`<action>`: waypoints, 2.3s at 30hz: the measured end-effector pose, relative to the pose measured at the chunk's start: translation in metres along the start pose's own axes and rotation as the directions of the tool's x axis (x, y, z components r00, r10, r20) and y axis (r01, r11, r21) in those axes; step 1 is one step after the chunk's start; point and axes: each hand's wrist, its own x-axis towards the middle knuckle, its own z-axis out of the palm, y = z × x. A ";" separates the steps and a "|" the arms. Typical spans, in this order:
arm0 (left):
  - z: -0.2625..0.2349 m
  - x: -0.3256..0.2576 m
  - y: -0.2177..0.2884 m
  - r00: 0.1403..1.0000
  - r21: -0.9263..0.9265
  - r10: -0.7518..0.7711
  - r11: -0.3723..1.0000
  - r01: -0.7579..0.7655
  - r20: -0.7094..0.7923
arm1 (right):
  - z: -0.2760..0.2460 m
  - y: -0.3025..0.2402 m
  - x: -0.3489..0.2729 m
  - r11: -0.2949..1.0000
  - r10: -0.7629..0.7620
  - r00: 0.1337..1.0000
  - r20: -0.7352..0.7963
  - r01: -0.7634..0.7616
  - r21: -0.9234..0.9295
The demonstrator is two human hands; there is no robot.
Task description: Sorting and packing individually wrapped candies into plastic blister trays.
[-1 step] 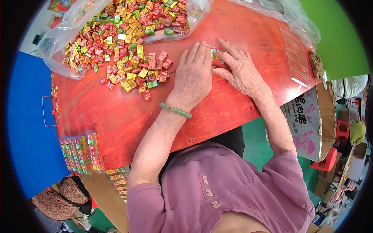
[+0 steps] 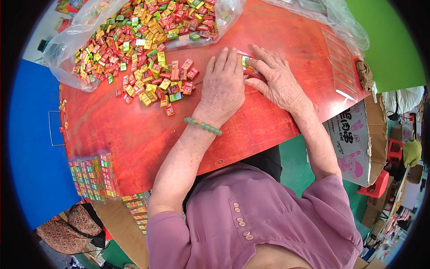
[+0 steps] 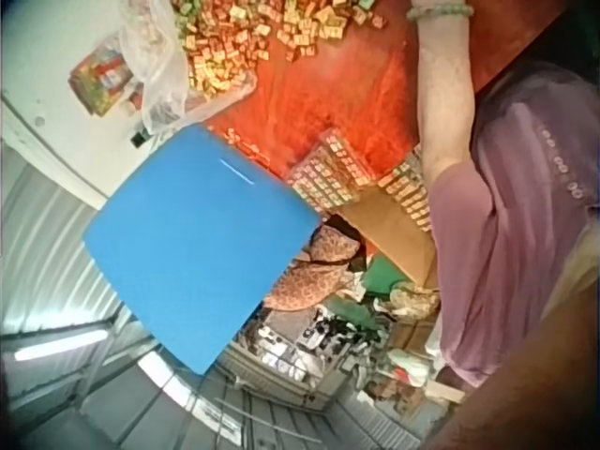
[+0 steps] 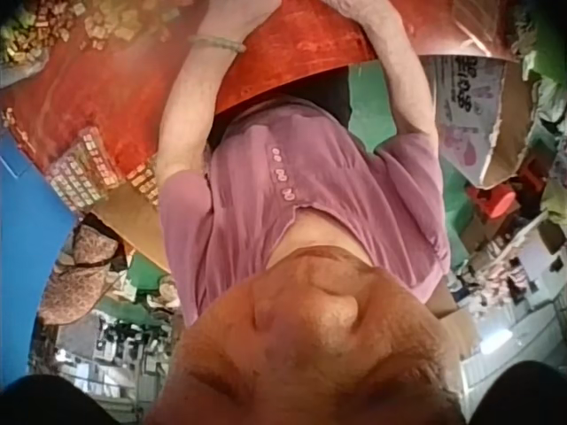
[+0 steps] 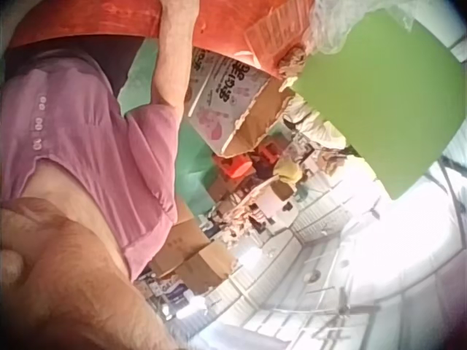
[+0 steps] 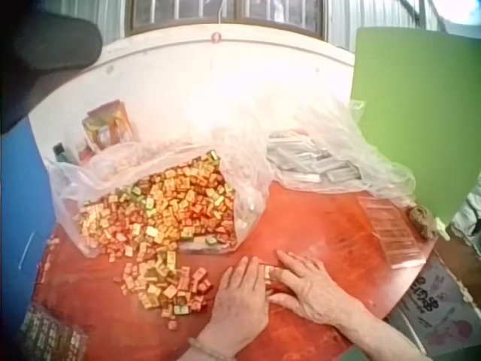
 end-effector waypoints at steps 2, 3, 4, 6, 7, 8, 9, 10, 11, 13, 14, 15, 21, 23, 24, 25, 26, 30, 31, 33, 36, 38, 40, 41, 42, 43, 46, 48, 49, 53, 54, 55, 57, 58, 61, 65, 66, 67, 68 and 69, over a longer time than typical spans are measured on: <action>0.001 0.001 0.001 1.000 0.075 -0.004 0.997 0.003 0.001 | 0.000 0.000 0.000 1.000 0.003 1.000 -0.002 -0.003 0.011; 0.002 0.001 0.002 1.000 0.106 0.010 0.994 -0.009 -0.001 | 0.001 0.000 -0.001 1.000 0.004 1.000 -0.006 -0.004 0.013; 0.002 0.001 0.002 1.000 0.137 0.023 0.990 -0.022 -0.003 | 0.001 0.001 -0.002 1.000 0.006 1.000 -0.009 -0.006 0.015; 0.002 0.002 0.003 1.000 0.112 0.014 0.994 -0.015 0.008 | -0.001 0.001 -0.002 1.000 0.005 1.000 -0.007 -0.005 0.013; 0.002 0.002 0.003 1.000 0.087 0.005 0.996 -0.007 0.018 | -0.002 0.002 -0.003 1.000 0.004 1.000 -0.005 -0.004 0.011; 0.002 0.003 0.003 1.000 0.084 0.007 0.996 -0.009 0.018 | -0.003 0.002 -0.003 1.000 0.007 1.000 -0.006 -0.007 0.010; 0.003 0.004 0.002 0.999 0.014 -0.018 1.000 0.017 0.028 | -0.004 0.003 -0.004 1.000 0.003 1.000 0.008 -0.003 0.013; 0.004 0.005 0.001 0.998 -0.057 -0.041 0.997 0.043 0.039 | -0.007 0.004 -0.004 1.000 0.001 1.000 0.022 -0.001 0.014; 0.005 0.006 -0.002 0.998 -0.060 -0.043 0.997 0.046 0.037 | -0.011 0.001 -0.005 1.000 0.000 1.000 0.025 0.000 0.012; 0.008 0.008 -0.007 0.997 -0.113 -0.001 0.994 -0.008 -0.079 | -0.026 -0.006 -0.010 0.986 0.080 0.994 -0.069 -0.069 0.151; 0.006 0.008 -0.008 0.997 -0.116 -0.007 0.993 -0.002 -0.081 | -0.031 -0.007 -0.014 0.987 0.077 0.995 -0.064 -0.067 0.148; 0.003 0.008 -0.008 0.999 -0.100 0.023 0.995 -0.027 -0.041 | -0.035 -0.007 -0.018 0.985 0.117 0.991 -0.061 -0.108 0.135; -0.012 0.006 -0.004 0.991 -0.011 0.047 0.999 -0.046 0.129 | -0.031 -0.001 -0.040 0.984 0.150 0.988 -0.033 -0.146 0.100; -0.010 -0.007 0.004 0.996 0.041 0.010 0.999 -0.013 0.086 | -0.028 -0.007 -0.045 0.984 0.117 0.993 -0.034 -0.111 0.137; -0.013 -0.010 0.010 0.991 0.059 0.019 0.998 -0.028 0.135 | -0.029 -0.010 -0.049 0.982 0.128 0.992 -0.025 -0.123 0.144; -0.020 -0.017 0.016 0.982 0.079 0.021 0.996 -0.036 0.187 | -0.030 -0.019 -0.051 0.979 0.138 0.990 -0.004 -0.136 0.153; -0.024 -0.026 0.020 0.989 0.053 0.027 0.998 -0.035 0.145 | -0.028 -0.024 -0.055 0.975 0.139 0.990 0.020 -0.140 0.170; -0.045 -0.061 0.032 0.996 -0.005 0.027 1.000 -0.027 0.081 | -0.022 -0.052 -0.059 0.979 0.050 0.995 0.084 -0.066 0.191; -0.051 -0.071 0.032 0.997 0.011 0.013 1.000 -0.014 0.082 | -0.015 -0.060 -0.060 0.972 0.015 0.995 0.096 -0.037 0.231; -0.063 -0.091 0.031 0.997 0.031 -0.030 0.999 0.028 0.071 | -0.010 -0.078 -0.061 0.964 -0.015 0.994 0.107 -0.014 0.266; -0.081 -0.114 0.032 0.994 -0.034 -0.106 0.994 0.107 0.039 | -0.005 -0.104 -0.059 0.963 -0.131 0.983 0.128 0.095 0.253; -0.095 -0.130 0.032 0.983 -0.080 -0.171 0.981 0.176 0.068 | -0.003 -0.118 -0.053 0.956 -0.173 0.975 0.140 0.132 0.263; -0.105 -0.144 0.029 0.982 -0.084 -0.184 0.979 0.186 0.038 | -0.001 -0.131 -0.046 0.941 -0.217 0.964 0.156 0.164 0.297; -0.111 -0.150 0.028 0.981 -0.090 -0.191 0.977 0.192 0.012 | -0.001 -0.137 -0.043 0.940 -0.221 0.963 0.157 0.167 0.297; -0.116 -0.156 0.028 0.970 -0.116 -0.241 0.963 0.244 0.037 | -0.001 -0.142 -0.039 0.927 -0.236 0.953 0.192 0.161 0.339; -0.122 -0.161 0.028 0.969 -0.115 -0.244 0.962 0.246 0.035 | 0.000 -0.147 -0.035 0.912 -0.253 0.940 0.227 0.153 0.381; -0.143 -0.176 0.023 0.927 -0.056 -0.363 0.928 0.369 0.090 | 0.006 -0.164 -0.023 0.893 -0.309 0.930 0.202 0.210 0.399; -0.152 -0.188 0.017 0.907 0.054 -0.412 0.911 0.408 0.088 | 0.009 -0.173 -0.017 0.884 -0.334 0.922 0.195 0.235 0.403; -0.157 -0.194 0.015 0.884 0.165 -0.461 0.880 0.445 0.081 | 0.010 -0.177 -0.014 0.886 -0.331 0.923 0.197 0.232 0.402; -0.193 -0.211 0.001 0.848 0.319 -0.527 0.797 0.513 -0.047 | 0.012 -0.179 -0.010 0.883 -0.326 0.926 0.187 0.228 0.410; -0.202 -0.216 -0.003 0.826 0.342 -0.557 0.761 0.551 -0.092 | 0.016 -0.178 -0.010 0.879 -0.338 0.923 0.185 0.239 0.413; -0.209 -0.221 -0.008 0.801 0.362 -0.583 0.723 0.588 -0.136 | 0.018 -0.178 -0.011 0.880 -0.334 0.924 0.186 0.235 0.413; -0.224 -0.225 -0.016 0.750 0.416 -0.625 0.637 0.649 -0.214 | 0.017 -0.176 -0.010 0.885 -0.311 0.933 0.182 0.214 0.414; -0.228 -0.228 -0.020 0.753 0.412 -0.624 0.641 0.647 -0.211 | 0.016 -0.175 -0.011 0.887 -0.306 0.934 0.183 0.210 0.410; -0.233 -0.239 -0.028 0.701 0.494 -0.653 0.527 0.692 -0.285 | 0.018 -0.174 -0.011 0.884 -0.293 0.940 0.174 0.197 0.424; -0.229 -0.246 -0.030 0.670 0.513 -0.681 0.478 0.713 -0.296 | 0.016 -0.175 -0.012 0.887 -0.287 0.943 0.169 0.196 0.418; -0.227 -0.246 -0.030 0.688 0.553 -0.662 0.468 0.690 -0.298 | 0.017 -0.174 -0.012 0.882 -0.305 0.939 0.158 0.216 0.418; -0.224 -0.246 -0.031 0.706 0.589 -0.642 0.457 0.666 -0.300 | 0.017 -0.173 -0.012 0.899 -0.277 0.947 0.162 0.196 0.392; -0.224 -0.245 -0.030 0.711 0.592 -0.632 0.457 0.664 -0.309 | 0.016 -0.173 -0.011 0.884 -0.288 0.946 0.151 0.201 0.421; -0.224 -0.244 -0.029 0.721 0.576 -0.623 0.483 0.659 -0.303 | 0.015 -0.174 -0.010 0.866 -0.305 0.942 0.140 0.213 0.453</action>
